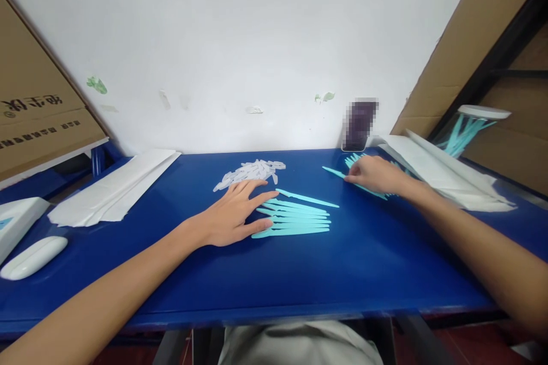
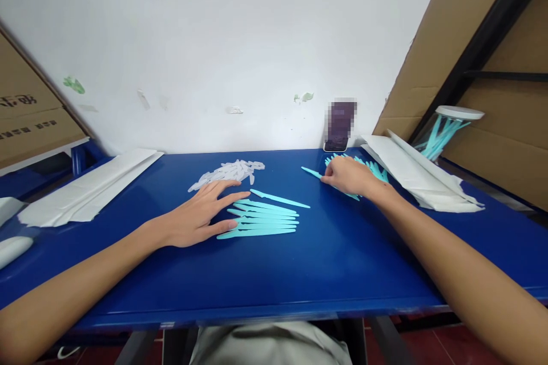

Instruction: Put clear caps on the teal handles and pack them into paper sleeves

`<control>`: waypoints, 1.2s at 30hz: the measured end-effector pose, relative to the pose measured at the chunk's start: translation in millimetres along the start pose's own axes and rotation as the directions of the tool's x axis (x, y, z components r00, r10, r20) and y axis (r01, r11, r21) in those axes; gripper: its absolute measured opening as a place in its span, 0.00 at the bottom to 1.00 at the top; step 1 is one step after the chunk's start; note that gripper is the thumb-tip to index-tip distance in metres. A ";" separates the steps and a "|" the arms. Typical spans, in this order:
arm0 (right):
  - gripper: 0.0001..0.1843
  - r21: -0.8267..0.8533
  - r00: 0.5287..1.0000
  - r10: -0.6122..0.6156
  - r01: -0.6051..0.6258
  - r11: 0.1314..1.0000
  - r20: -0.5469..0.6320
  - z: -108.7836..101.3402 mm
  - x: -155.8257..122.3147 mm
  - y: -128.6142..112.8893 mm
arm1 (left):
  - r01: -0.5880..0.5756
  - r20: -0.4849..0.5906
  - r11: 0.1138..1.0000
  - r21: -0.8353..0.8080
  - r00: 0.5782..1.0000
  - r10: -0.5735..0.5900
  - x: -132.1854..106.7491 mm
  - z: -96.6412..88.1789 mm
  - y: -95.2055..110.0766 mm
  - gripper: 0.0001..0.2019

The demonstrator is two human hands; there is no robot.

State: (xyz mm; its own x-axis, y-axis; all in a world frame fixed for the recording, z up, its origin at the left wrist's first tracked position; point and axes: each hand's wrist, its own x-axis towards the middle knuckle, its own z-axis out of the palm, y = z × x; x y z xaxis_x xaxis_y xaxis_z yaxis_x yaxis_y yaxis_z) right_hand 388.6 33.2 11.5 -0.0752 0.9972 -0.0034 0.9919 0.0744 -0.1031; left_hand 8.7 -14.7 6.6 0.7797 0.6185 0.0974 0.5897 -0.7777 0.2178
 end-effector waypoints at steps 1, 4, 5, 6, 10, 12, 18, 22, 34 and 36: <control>0.12 0.036 0.999 -0.037 0.037 0.999 -0.016 2.5 -1.0 -6.2 | -0.007 -0.001 1.000 -0.002 1.000 0.007 0.1 0.5 -0.9 0.31; 0.12 0.120 0.989 -0.133 0.139 0.983 -0.059 9.7 -7.3 -29.2 | -0.055 -0.011 0.998 -0.007 0.998 0.055 0.4 0.4 -2.9 0.30; 0.12 0.128 0.987 -0.147 0.154 0.980 -0.060 11.9 -9.9 -37.0 | -0.082 -0.025 0.997 -0.012 0.996 0.082 0.4 -0.2 -3.0 0.28; 0.12 0.132 0.986 -0.159 0.165 0.977 -0.060 14.0 -12.5 -44.3 | -0.111 -0.046 0.994 -0.018 0.993 0.110 0.5 -0.9 -2.7 0.26; 0.14 0.175 0.973 -0.205 0.222 0.959 -0.109 21.5 -19.7 -65.6 | -0.212 -0.122 0.977 -0.033 0.971 0.207 1.4 -2.7 3.9 0.17; 0.14 0.198 0.965 -0.228 0.251 0.948 -0.133 24.2 -21.4 -72.0 | -0.265 -0.131 0.964 -0.021 0.957 0.260 3.2 -0.8 9.6 0.16; 0.12 0.233 0.937 -0.280 0.325 0.917 -0.208 27.6 -24.9 -77.3 | -0.361 -0.089 0.932 0.035 0.927 0.363 8.5 9.9 23.3 0.20; 0.15 0.226 0.922 -0.275 0.339 0.913 -0.272 27.2 -24.6 -71.5 | -0.332 -0.055 0.943 0.028 0.941 0.333 7.8 10.3 25.6 0.20; 0.19 0.154 0.958 -0.182 0.219 0.964 -0.220 24.1 -19.3 -59.6 | -0.193 -0.037 0.981 -0.011 0.981 0.193 6.0 4.0 12.2 0.26; 0.20 0.178 0.964 -0.142 0.183 0.967 -0.224 24.4 -17.8 -58.8 | -0.202 -0.028 0.979 -0.016 0.979 0.201 6.0 3.8 12.3 0.25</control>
State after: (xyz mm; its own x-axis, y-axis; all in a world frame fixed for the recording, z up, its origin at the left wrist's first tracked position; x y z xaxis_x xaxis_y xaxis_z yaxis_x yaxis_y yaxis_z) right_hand 329.1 10.8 -6.6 -0.1899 0.9535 0.2340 0.9270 0.2527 -0.2772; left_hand 21.4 -21.0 6.2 0.8764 0.4520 0.1660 0.4166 -0.8846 0.2095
